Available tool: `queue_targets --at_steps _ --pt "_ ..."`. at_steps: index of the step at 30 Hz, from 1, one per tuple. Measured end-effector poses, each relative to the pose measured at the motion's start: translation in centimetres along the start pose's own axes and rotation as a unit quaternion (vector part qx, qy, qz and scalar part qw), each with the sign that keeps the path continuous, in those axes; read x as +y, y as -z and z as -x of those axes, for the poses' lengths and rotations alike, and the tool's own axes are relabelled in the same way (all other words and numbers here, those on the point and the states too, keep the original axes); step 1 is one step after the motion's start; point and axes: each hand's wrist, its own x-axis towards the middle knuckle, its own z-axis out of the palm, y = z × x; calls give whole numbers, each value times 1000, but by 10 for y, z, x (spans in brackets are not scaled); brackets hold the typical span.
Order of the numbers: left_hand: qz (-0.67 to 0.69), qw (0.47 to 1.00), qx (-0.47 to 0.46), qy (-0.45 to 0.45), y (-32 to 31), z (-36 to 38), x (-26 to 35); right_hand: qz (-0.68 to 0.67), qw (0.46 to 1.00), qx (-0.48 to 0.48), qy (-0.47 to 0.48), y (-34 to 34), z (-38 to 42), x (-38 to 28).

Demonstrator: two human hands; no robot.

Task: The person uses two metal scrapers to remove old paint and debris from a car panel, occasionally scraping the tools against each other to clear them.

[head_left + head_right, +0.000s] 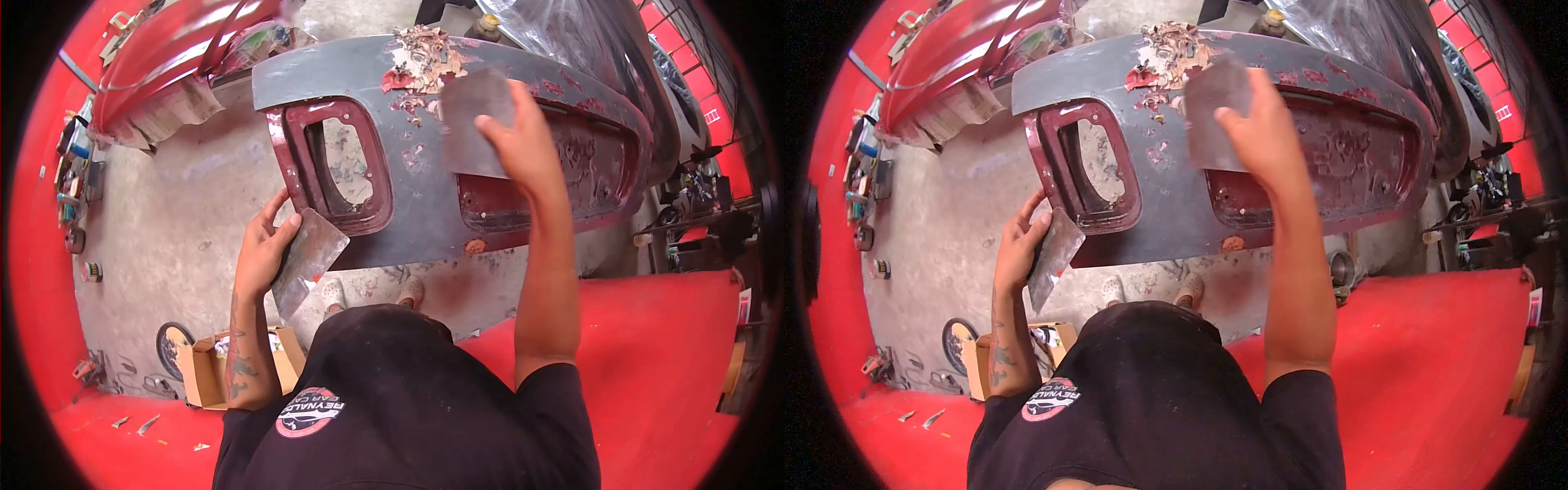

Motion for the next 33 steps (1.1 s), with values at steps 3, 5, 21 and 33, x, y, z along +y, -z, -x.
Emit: queue_targets --at_steps 3,5,21,33 --pt "-3 1000 4 -3 -1 0 0 3 1000 8 26 3 -4 3" --pt "15 1000 1 11 -4 2 7 43 999 22 23 -5 -1 7" --pt "2 1000 17 -25 -10 3 10 -206 959 -178 -84 51 -41 15" --pt "-1 1000 6 -21 -11 2 12 99 963 -231 100 39 -50 17"
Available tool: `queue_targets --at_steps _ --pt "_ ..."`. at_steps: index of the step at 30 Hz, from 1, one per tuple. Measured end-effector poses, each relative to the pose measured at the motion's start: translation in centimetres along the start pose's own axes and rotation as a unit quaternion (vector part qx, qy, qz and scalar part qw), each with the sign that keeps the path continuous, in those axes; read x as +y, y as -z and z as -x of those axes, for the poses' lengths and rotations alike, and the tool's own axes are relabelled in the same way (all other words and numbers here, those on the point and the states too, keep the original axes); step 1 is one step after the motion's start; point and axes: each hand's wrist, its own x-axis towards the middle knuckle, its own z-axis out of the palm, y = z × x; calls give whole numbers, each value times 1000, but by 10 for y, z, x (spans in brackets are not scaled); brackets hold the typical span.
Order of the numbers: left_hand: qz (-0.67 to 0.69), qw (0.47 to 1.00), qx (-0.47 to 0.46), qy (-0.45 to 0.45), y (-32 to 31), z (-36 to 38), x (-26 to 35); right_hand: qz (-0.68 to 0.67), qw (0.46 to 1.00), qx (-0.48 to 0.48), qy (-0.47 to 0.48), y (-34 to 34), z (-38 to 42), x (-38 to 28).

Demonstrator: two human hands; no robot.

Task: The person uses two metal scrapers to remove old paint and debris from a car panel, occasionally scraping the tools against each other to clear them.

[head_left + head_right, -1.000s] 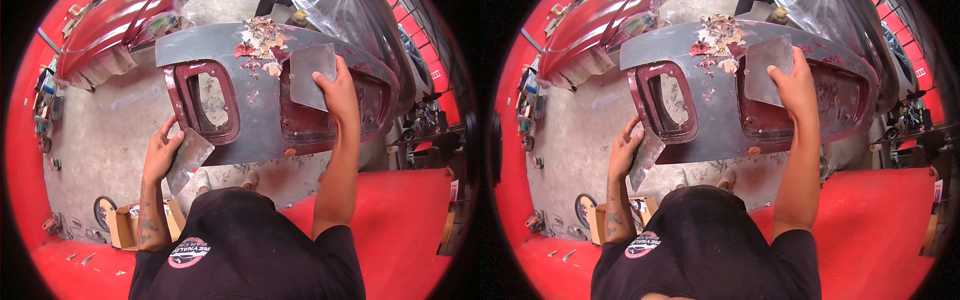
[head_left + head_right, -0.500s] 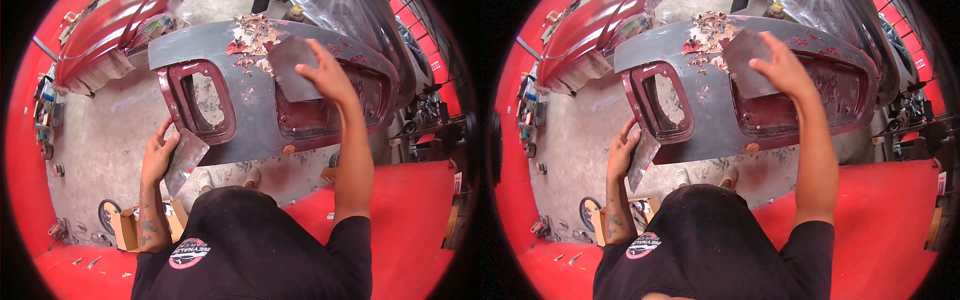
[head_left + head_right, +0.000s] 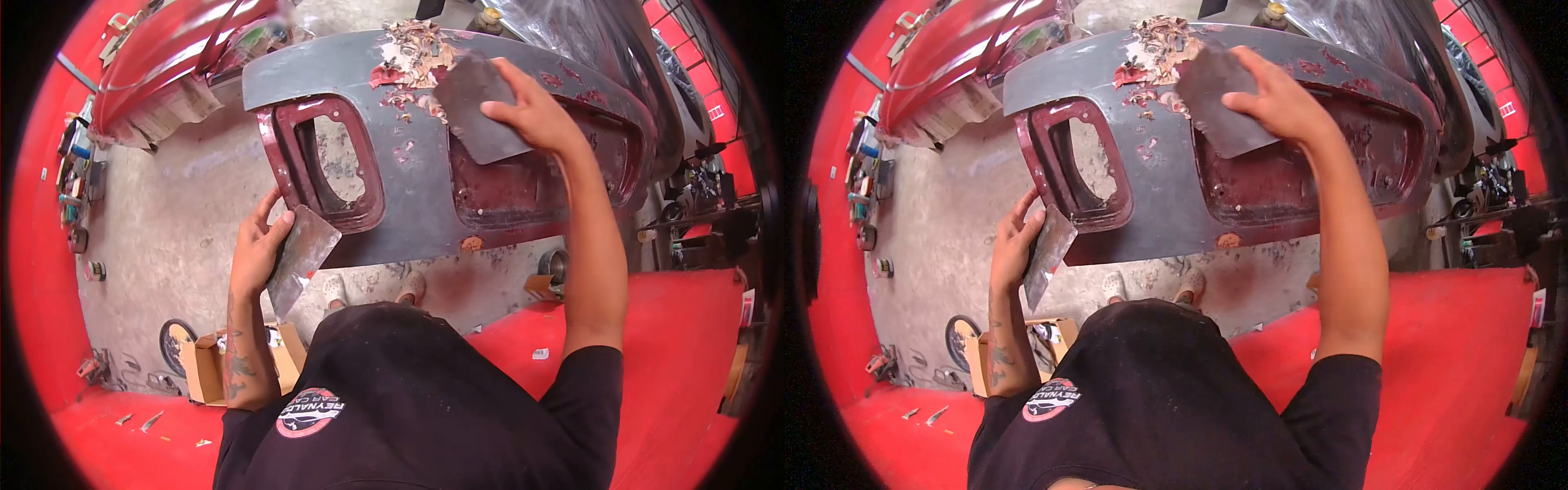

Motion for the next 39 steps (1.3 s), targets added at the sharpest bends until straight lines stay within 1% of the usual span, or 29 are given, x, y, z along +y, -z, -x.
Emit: queue_targets --at_steps 1,2,3,5,6,7,8,9,10,12,14,15,17,20,21,22,24,25,29,30,32,33,34,36,37,38,39 --pt "9 1000 -4 12 1 0 -1 -28 1000 9 6 -3 -2 1" --pt "17 1000 -6 24 2 -1 -3 -28 1000 10 5 2 0 1" --pt "16 1000 -7 26 2 0 -3 -101 994 17 -22 12 3 1" --pt "14 1000 2 11 -1 1 0 -243 967 26 -74 29 5 -3" --pt "17 1000 5 10 -1 1 -1 -241 968 23 -72 26 2 -4" --pt "10 1000 9 12 1 1 -4 -137 989 4 -48 18 -1 -5" --pt "2 1000 12 14 1 0 -4 -32 999 -13 -25 13 -1 -5" --pt "1 1000 10 15 0 0 -3 -8 999 -3 -36 14 0 -2" --pt "3 1000 10 10 -1 1 -2 -10 999 -1 -38 17 1 2" --pt "3 1000 9 5 0 0 0 -36 998 41 -43 23 1 13" --pt "15 999 -5 35 -1 2 4 -25 998 38 -43 23 3 14" --pt "18 999 -3 34 -1 2 3 -15 998 36 -42 24 3 13" --pt "4 1000 10 5 -1 0 -1 -7 998 36 -41 22 2 12" --pt "11 1000 10 -1 -1 1 -1 -74 997 -14 -26 13 -3 5" --pt "12 1000 13 2 0 2 -3 -122 992 25 -17 20 -6 8" --pt "19 1000 9 15 1 2 -3 -121 992 21 -16 24 -4 7" --pt "29 999 5 26 2 0 -6 -187 979 1 -77 32 -1 -1" --pt "23 999 8 21 2 0 -7 -66 996 -53 -17 17 -7 -2" --pt "29 999 -2 27 4 0 -7 -29 996 -82 -36 27 -2 -7" --pt "30 999 -3 28 3 0 -7 -103 991 -57 -57 32 1 -6" --pt "26 999 5 20 2 0 -5 -248 964 -9 -95 42 2 -7" --pt "27 999 6 19 3 -1 -6 -103 993 26 -46 27 0 13" --pt "23 1000 8 17 3 -1 -7 -43 997 3 -60 4 2 13" --pt "20 1000 9 14 3 -1 -7 26 989 -131 -55 -12 2 -14" --pt "12 1000 8 5 3 -1 -6 19 993 -108 -45 -9 2 -16" --pt "6 1000 10 -2 3 1 -7 18 993 -111 -44 0 3 -13" --pt "7 1000 13 1 3 3 -6 -124 988 -77 -52 13 2 -9"
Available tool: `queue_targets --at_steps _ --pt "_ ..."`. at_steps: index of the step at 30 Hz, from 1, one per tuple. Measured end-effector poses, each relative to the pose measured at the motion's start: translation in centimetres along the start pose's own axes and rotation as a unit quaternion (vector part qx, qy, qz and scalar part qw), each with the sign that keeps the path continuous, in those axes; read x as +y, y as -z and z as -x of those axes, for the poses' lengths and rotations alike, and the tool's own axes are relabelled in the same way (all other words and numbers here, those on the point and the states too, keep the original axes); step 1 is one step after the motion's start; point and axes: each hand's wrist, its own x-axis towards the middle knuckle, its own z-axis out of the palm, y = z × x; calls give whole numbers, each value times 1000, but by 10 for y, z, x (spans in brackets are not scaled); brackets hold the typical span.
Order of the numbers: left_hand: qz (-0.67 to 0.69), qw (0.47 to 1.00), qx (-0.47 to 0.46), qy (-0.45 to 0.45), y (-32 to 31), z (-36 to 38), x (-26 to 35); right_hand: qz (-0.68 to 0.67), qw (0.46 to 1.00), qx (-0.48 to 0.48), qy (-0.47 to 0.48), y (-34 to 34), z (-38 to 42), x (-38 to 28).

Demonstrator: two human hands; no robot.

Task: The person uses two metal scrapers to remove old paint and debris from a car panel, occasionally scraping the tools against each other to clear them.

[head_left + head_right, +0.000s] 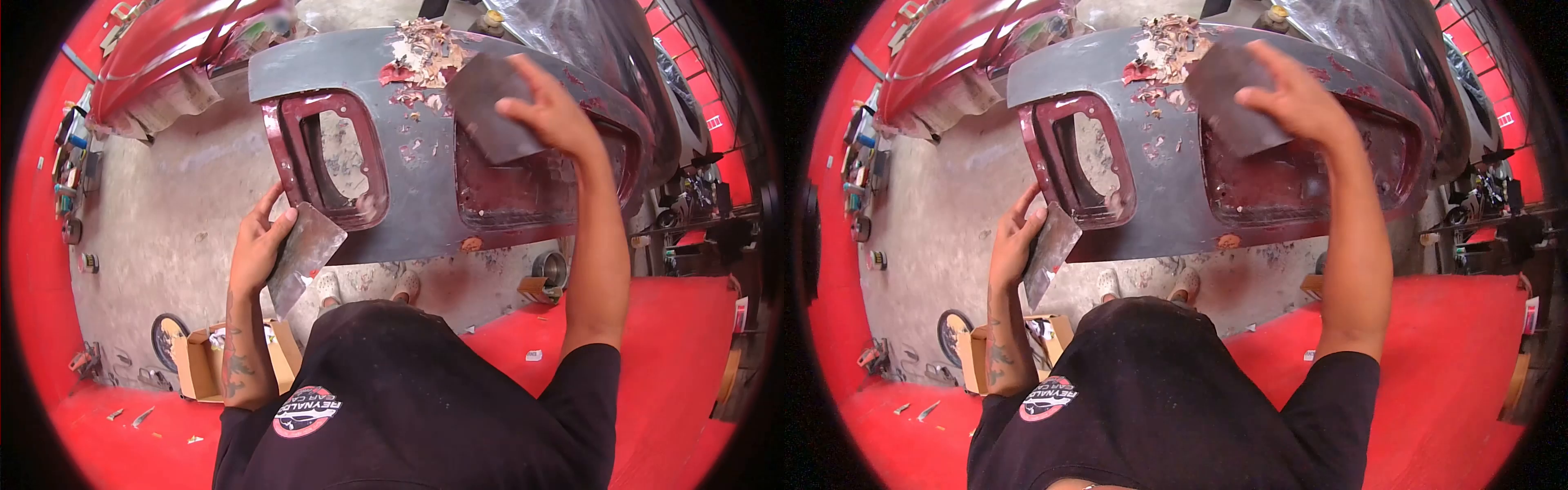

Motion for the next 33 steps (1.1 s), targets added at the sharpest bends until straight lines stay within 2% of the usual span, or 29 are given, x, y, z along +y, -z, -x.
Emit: queue_targets --at_steps 1,3,4,5,6,7,9,10,11,13,14,15,17,18,19,21,22,25,26,27,29,30,31,33 --pt "6 1000 1 14 -1 1 2 -144 989 27 7 8 -1 -4" --pt "11 1000 -1 26 -1 -1 3 -163 985 40 -25 -1 2 -7" --pt "13 1000 -6 28 0 -2 2 11 996 77 51 -19 0 1" --pt "16 999 -11 30 0 -2 2 185 969 110 124 -31 -1 4" --pt "16 999 -12 30 0 -3 1 157 982 97 52 -35 0 2" --pt "20 999 -14 36 0 -2 1 156 982 97 52 -32 1 0" --pt "25 999 -16 44 2 -1 -1 28 982 169 75 -19 5 -9" --pt "20 999 -13 36 2 -2 -2 -92 985 146 31 -16 6 -13" --pt "15 999 -11 28 2 -3 -3 -91 985 147 31 -21 3 -9" --pt "8 1000 -10 14 0 -4 -1 142 968 179 102 -39 -3 -1" --pt "2 1000 -5 1 0 -3 -1 142 978 146 49 -33 0 -5" --pt "0 1000 -7 2 0 -3 -1 140 978 148 48 -30 2 1" --pt "13 1000 -7 9 -1 -2 1 35 975 207 75 -18 3 12" --pt "15 1000 -5 8 -2 -2 0 -86 979 183 33 -20 8 -10" --pt "3 1000 1 -3 -2 -3 0 -84 979 181 35 -31 2 -6" --pt "-14 1000 3 -11 -1 -2 2 170 948 229 141 -58 -6 9" --pt "11 1000 -11 3 -1 -2 3 69 984 156 55 -60 -6 0" --pt "32 999 -20 14 -1 -2 2 72 972 212 69 -38 -6 2" --pt "29 999 -13 9 -1 -2 2 -52 979 197 27 -35 0 -2" --pt "31 999 -11 7 -1 -2 1 -50 979 196 29 -44 -3 2" --pt "19 1000 -5 -3 -1 -3 -1 137 963 203 115 -75 -10 13" --pt "17 1000 -6 -4 -1 -3 1 103 981 154 61 -84 -5 -10" --pt "19 1000 -12 -2 -1 -2 1 103 981 156 60 -79 -4 -10" --pt "24 1000 -14 -1 0 -1 -1 92 970 219 60 -59 -2 -2"
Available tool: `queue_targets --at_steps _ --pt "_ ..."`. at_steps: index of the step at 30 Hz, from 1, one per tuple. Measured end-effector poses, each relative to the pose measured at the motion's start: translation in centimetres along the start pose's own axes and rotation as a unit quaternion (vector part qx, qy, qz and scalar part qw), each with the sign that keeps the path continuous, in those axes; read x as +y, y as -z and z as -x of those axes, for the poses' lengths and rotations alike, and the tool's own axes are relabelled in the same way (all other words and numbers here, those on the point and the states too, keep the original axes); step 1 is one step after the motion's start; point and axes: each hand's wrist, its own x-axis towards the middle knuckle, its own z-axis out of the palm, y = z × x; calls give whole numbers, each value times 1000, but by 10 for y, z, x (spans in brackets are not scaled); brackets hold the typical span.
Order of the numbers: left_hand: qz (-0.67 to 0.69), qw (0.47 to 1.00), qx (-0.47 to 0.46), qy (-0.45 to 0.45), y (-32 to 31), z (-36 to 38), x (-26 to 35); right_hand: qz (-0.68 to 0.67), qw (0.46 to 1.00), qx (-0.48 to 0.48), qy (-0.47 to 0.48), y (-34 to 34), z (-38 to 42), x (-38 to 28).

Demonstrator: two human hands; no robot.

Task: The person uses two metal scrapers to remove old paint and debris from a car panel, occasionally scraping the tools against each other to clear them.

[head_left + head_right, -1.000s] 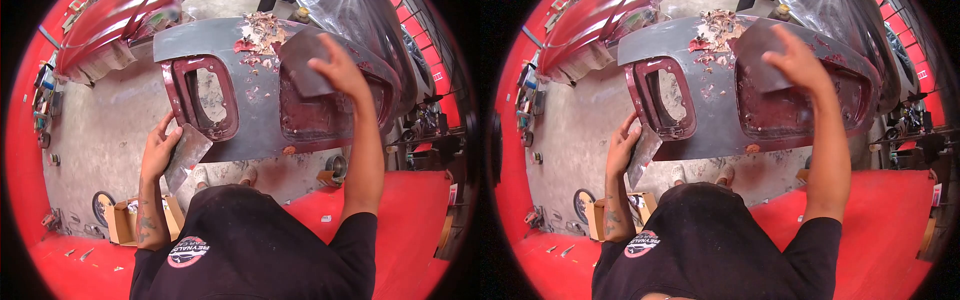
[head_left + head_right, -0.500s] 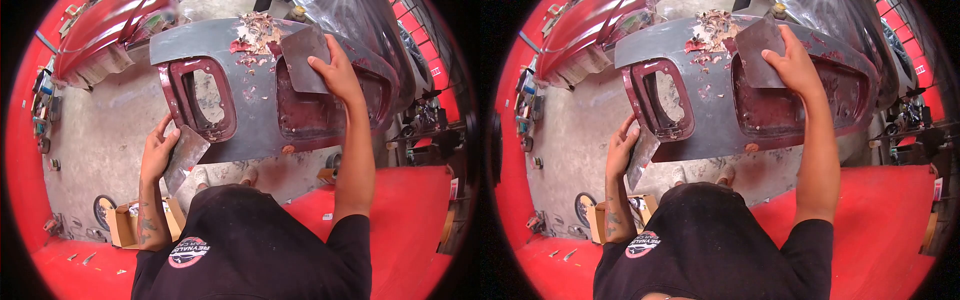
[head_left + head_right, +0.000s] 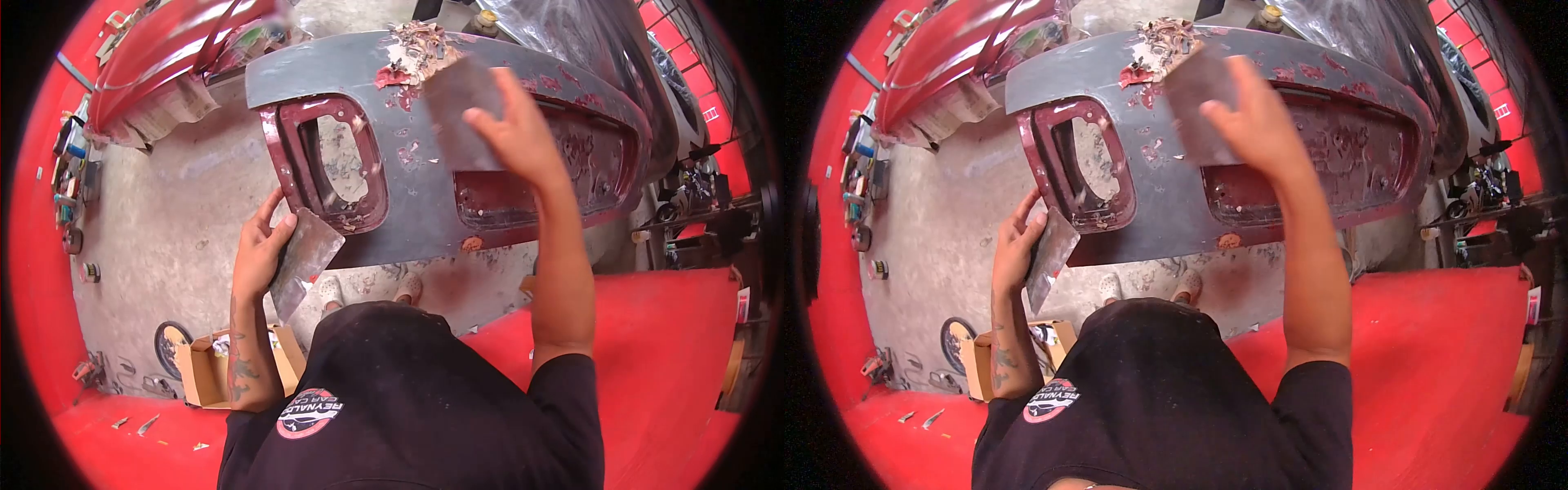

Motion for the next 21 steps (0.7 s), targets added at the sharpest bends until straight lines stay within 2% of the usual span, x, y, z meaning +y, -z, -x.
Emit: queue_targets --at_steps 1,4,5,7,8,10,12,14,15,16,18,19,21 --pt "-6 1000 5 -2 1 0 -4 -12 998 61 0 10 2 5" --pt "-15 1000 10 -2 1 0 -1 -167 971 100 -139 23 13 -8" --pt "-20 1000 8 1 1 0 0 -167 971 100 -139 19 11 -2" --pt "1 1000 6 16 2 0 -1 -51 987 118 -99 3 3 9" --pt "20 999 2 32 2 0 -1 -53 986 119 -102 -5 -2 6" --pt "14 999 -6 35 1 0 5 77 975 130 -166 -18 -15 -17" --pt "12 999 -20 38 0 -1 4 69 978 136 -145 -10 -5 -3" --pt "50 999 3 7 -1 -4 -2 -60 978 181 -88 5 6 11" --pt "55 998 8 7 -1 -5 -2 -204 957 155 -135 10 13 -7" --pt "39 999 3 21 0 -4 -1 -206 958 149 -135 -2 8 -3" --pt "14 999 -7 39 1 -2 4 -1 976 200 -87 -38 0 5" --pt "15 999 -6 40 -1 -1 7 -22 974 179 -138 -39 -9 -16" --pt "10 999 -14 39 -1 -2 8 10 975 186 -125 -32 -9 -10"
